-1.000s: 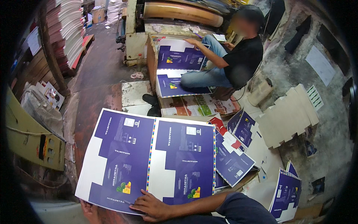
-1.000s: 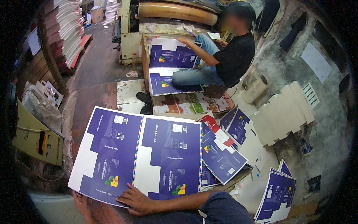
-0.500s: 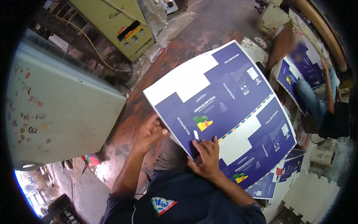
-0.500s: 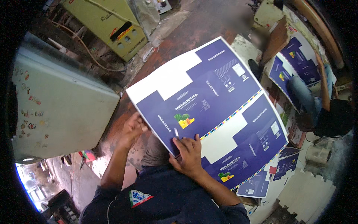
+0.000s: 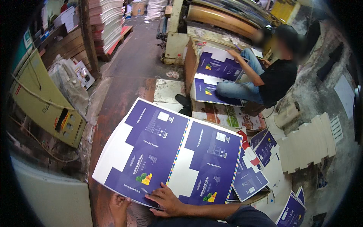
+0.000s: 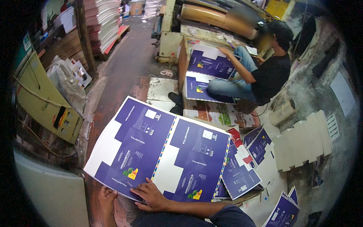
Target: The person sits on the floor in a factory setting, handling large printed cardboard sheets. They fold the sheets into box shapes and use a white marker to make marks on the flaps. The person stacks the finished boxes and occasionally interacts with a coworker who is also assembling boxes nearby.
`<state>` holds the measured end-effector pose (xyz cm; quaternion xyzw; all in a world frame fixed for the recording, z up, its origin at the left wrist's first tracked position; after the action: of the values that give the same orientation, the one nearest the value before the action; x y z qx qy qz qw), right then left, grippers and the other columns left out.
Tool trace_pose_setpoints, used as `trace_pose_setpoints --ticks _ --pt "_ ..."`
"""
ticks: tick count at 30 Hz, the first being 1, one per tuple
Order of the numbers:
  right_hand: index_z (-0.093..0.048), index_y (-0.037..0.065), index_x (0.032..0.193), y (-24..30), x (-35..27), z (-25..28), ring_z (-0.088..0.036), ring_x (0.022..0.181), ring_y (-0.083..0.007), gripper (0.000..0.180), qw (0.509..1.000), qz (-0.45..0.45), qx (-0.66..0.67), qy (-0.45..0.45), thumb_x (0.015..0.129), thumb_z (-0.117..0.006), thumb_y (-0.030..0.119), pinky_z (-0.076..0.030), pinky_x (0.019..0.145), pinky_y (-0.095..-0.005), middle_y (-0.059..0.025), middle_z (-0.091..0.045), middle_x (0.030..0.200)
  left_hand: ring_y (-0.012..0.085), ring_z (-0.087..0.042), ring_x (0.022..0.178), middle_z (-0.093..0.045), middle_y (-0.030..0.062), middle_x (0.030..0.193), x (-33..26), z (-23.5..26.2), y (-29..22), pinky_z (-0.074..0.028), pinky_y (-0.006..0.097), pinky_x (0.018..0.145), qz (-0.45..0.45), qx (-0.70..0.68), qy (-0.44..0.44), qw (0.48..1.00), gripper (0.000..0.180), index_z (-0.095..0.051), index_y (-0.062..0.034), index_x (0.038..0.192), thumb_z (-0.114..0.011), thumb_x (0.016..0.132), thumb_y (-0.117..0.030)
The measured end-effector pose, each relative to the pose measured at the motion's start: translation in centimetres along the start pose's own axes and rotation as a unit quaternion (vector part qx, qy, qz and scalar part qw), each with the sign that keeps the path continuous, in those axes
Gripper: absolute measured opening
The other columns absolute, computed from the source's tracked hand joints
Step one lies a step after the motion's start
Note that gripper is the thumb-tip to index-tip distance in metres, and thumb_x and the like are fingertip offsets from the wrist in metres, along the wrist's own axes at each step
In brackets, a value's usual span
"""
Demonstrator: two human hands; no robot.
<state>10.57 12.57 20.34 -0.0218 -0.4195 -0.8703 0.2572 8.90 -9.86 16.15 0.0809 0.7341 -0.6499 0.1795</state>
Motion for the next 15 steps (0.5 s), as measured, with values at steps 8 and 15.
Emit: trace_pose_setpoints --ticks 8,15 --pt "-0.049 0.009 0.138 0.1 -0.6 0.0 -0.05 0.117 -0.0306 0.062 1.0 -0.002 0.013 -0.007 0.084 -0.066 0.034 -0.021 0.112 -0.0628 -0.0146 -0.055 0.117 0.0165 -0.061 0.087 -0.063 0.0085 0.094 0.0 0.4 -0.6 -0.05 0.028 0.079 0.0 0.053 0.045 0.998 0.039 -0.055 0.0013 0.115 -0.07 0.078 0.0" --pt "-0.046 0.01 0.14 0.1 -0.5 -0.6 -0.049 0.118 -0.0306 0.067 1.0 0.005 -0.011 0.018 0.08 -0.069 0.03 -0.02 0.112 -0.0629 -0.0138 -0.054 0.119 0.0182 -0.061 0.09 -0.064 0.0102 0.098 0.3 1.3 -2.6 -0.049 0.031 0.083 -0.049 0.119 -0.006 0.992 0.039 -0.057 0.0028 0.114 -0.071 0.079 -0.005"
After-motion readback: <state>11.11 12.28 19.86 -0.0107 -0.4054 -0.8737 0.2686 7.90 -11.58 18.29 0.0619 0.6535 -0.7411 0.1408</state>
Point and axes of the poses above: each hand's wrist, its own x-axis towards the middle knuckle, its own z-axis out of the back of the hand, y = z × x, the point moved 6 cm from there along x, towards the middle knuckle
